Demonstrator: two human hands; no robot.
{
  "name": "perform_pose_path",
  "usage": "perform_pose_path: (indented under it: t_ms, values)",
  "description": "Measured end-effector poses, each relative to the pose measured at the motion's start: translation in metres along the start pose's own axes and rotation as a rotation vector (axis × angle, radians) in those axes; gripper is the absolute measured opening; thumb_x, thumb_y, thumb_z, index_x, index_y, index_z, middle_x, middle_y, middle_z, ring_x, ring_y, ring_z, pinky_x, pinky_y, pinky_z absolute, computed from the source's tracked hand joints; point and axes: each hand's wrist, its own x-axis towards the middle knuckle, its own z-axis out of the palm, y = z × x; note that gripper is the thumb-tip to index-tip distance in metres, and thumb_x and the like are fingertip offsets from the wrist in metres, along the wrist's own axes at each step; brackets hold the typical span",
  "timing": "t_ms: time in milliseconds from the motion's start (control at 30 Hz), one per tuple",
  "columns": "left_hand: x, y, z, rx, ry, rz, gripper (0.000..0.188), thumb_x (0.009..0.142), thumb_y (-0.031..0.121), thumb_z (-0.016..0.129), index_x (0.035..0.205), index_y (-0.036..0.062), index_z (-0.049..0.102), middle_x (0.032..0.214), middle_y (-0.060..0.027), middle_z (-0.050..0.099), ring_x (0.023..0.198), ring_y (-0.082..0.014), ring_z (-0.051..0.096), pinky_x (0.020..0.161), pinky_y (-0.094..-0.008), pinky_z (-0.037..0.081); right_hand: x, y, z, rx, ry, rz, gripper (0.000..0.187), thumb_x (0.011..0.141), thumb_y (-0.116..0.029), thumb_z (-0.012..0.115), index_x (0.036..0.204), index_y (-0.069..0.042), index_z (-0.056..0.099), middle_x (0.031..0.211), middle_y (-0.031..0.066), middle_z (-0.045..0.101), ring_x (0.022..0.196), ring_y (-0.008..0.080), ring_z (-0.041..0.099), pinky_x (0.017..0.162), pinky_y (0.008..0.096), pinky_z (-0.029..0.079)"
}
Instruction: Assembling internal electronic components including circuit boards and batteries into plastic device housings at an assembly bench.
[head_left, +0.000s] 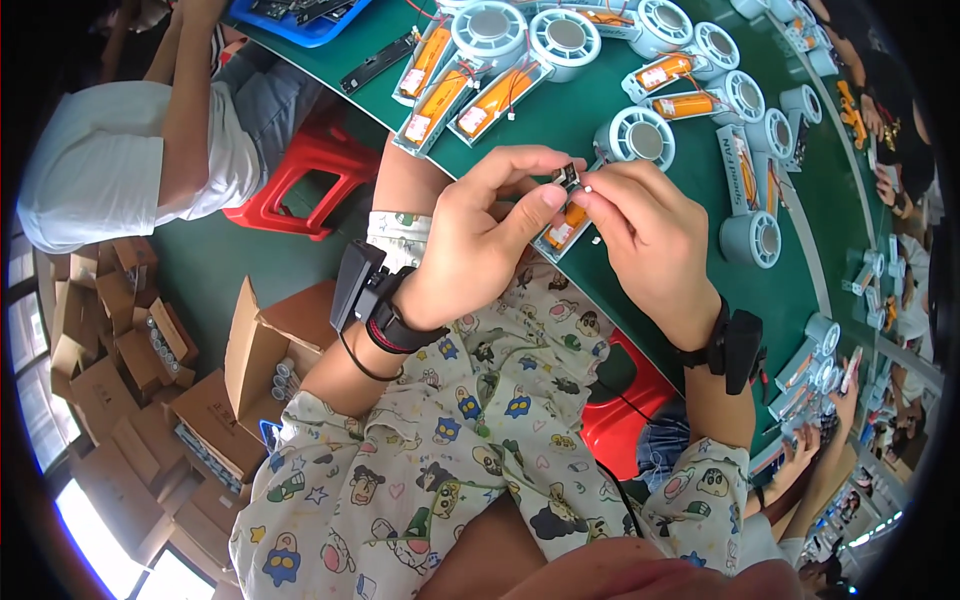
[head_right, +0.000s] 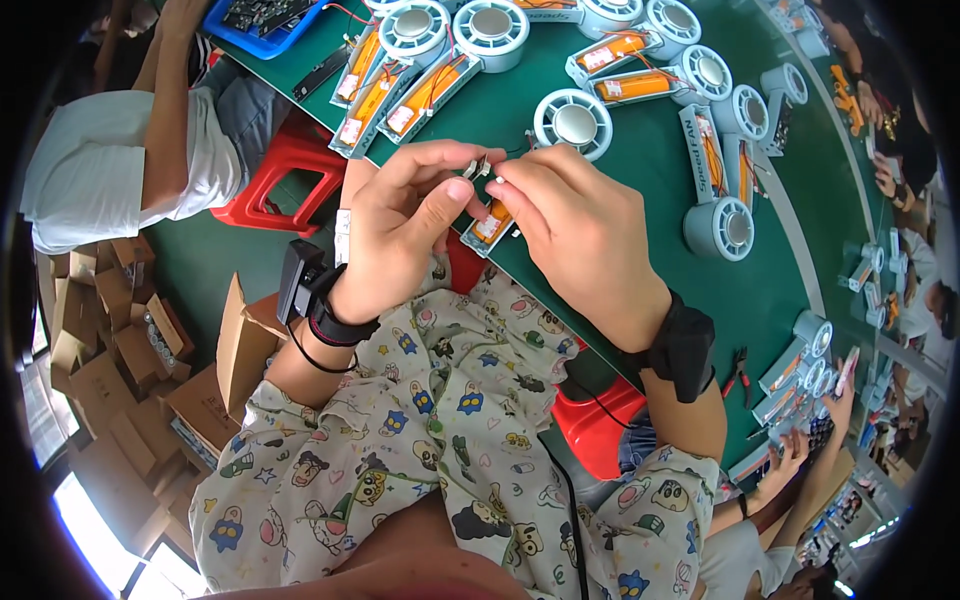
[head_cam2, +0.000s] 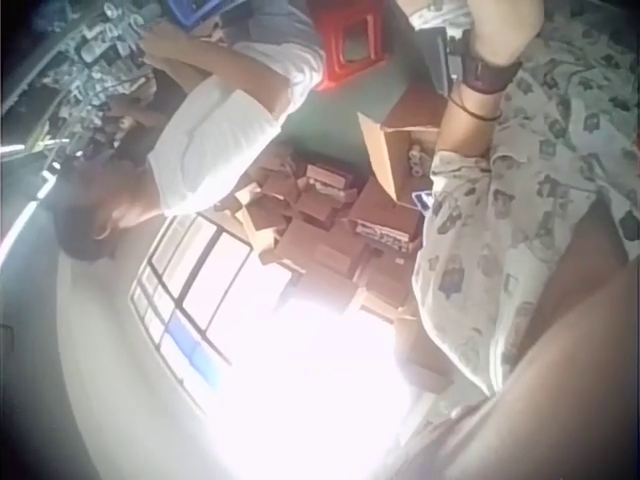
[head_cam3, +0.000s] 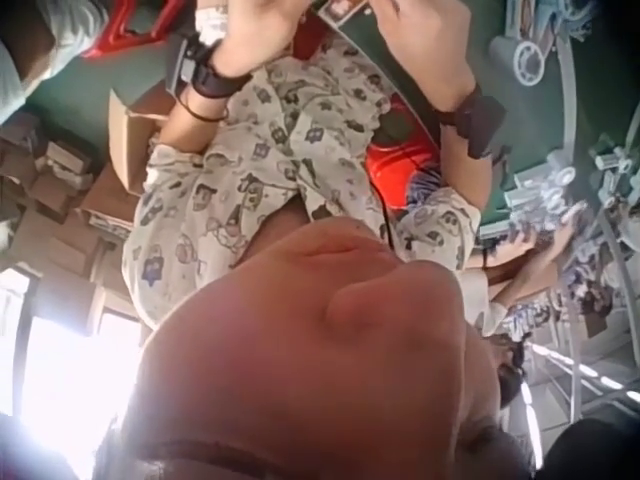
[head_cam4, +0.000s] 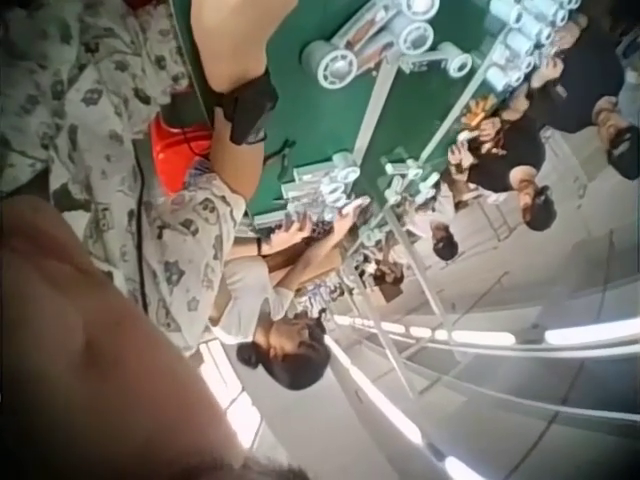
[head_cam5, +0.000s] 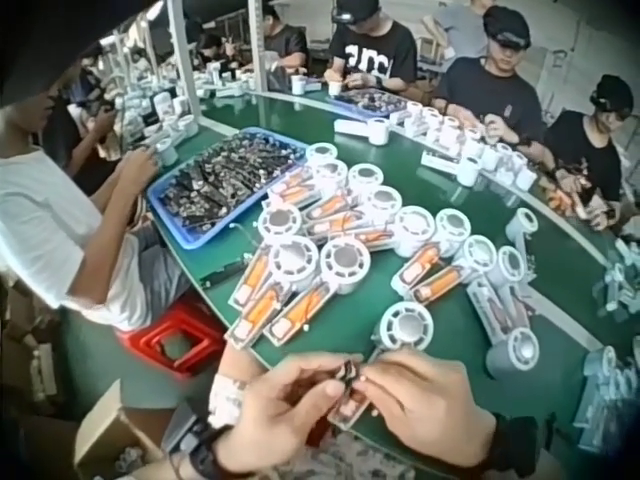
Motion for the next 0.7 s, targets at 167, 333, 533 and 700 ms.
perform_pose_path:
  t_ms: [167,333,533,700]
  values:
    - [0.002,-0.001,0.004,0.074,0.004,0.045,0.028,0.1,0.003,0.067,0.127,-0.0012,0.063,0.125,-0.0089,0.068,0.093,-0.0108,0.065,0.079,-0.0255,0.055,0.0,-0.003,0.001,-0.188,0.022,-0.067,0.017,0.088,-0.007,0.076,0.104,-0.004,0.069,0.09,0.0055,0.064,0.068,0.0216,0.067,0.056,0.0325,0.052]
    - [0.006,-0.006,0.001,0.152,0.037,0.1,0.028,0.097,0.002,0.07,0.124,-0.0002,0.066,0.117,-0.0089,0.067,0.092,-0.0113,0.064,0.078,-0.0262,0.054,0.0,-0.003,-0.002,-0.289,-0.058,-0.055,0.02,0.086,-0.004,0.071,0.106,-0.003,0.067,0.088,0.0061,0.06,0.069,0.0224,0.065,0.057,0.034,0.051]
    - [0.013,-0.004,0.002,0.294,-0.042,0.173,0.026,0.098,0.0,0.068,0.124,-0.002,0.065,0.119,-0.0089,0.062,0.091,-0.0113,0.065,0.075,-0.0245,0.055,0.002,-0.003,-0.009,-0.277,-0.099,-0.035,0.022,0.083,0.002,0.071,0.105,-0.002,0.067,0.091,0.0079,0.061,0.07,0.027,0.066,0.059,0.037,0.052]
    - [0.021,0.009,0.003,0.409,-0.068,0.19,0.024,0.096,0.0,0.07,0.119,0.0005,0.067,0.111,-0.0073,0.065,0.085,-0.0103,0.06,0.073,-0.0244,0.051,0.001,-0.001,-0.016,-0.324,-0.098,-0.051,0.019,0.083,0.001,0.071,0.101,-0.002,0.065,0.088,0.0083,0.059,0.069,0.0276,0.065,0.058,0.0374,0.052]
